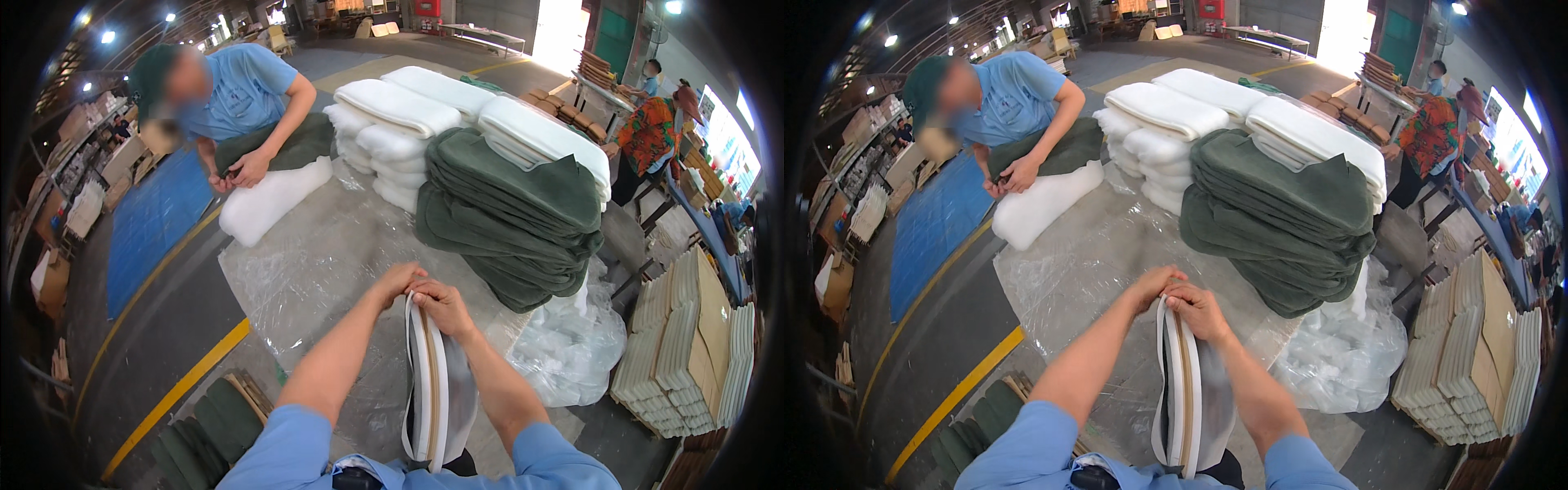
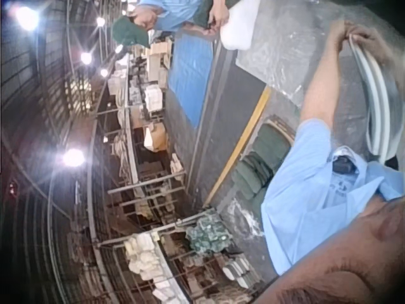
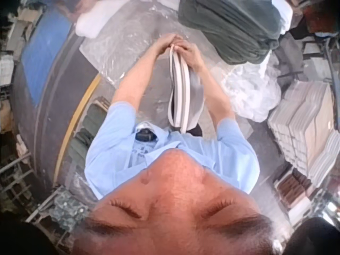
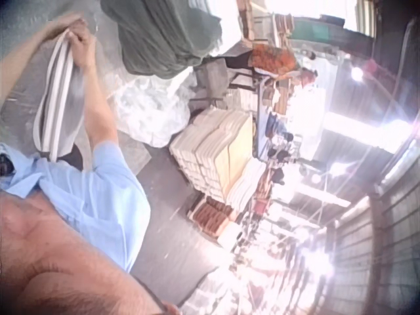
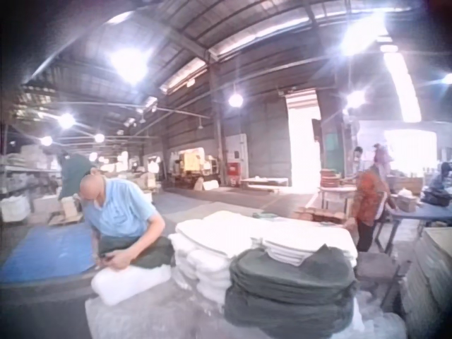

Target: The person repeatedly inserts white foam inserts into green fabric covers, folds the edges, and stacks the finished cushions on a nearby pallet. The person works at a table with stacks of foam and fabric, handling items one at a time.

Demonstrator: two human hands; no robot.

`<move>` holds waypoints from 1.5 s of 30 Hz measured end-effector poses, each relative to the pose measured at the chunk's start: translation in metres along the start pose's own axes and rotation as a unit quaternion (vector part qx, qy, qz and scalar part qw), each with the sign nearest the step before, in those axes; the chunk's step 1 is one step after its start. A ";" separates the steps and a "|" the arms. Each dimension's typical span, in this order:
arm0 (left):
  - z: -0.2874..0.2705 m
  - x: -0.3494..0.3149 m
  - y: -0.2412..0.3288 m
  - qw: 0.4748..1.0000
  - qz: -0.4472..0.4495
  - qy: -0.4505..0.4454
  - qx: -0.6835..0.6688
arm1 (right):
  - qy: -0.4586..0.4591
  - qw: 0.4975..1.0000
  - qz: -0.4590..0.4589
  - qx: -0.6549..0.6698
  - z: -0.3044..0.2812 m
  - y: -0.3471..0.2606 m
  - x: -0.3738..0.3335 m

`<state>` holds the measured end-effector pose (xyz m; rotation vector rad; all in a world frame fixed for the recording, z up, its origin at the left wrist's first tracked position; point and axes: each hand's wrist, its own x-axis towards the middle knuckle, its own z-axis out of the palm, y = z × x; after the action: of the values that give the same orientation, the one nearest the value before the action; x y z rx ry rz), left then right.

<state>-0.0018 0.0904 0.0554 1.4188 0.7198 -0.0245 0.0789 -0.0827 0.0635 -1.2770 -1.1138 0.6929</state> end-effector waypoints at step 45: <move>0.148 -0.033 -0.228 0.947 -0.209 -0.076 -0.234 | 0.218 0.961 -0.143 -0.094 -0.030 -0.063 -0.068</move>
<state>-0.0605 -0.0992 -0.1338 0.7854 0.8229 -0.2733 0.0722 -0.1685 0.1096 -1.3134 -0.9833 0.0797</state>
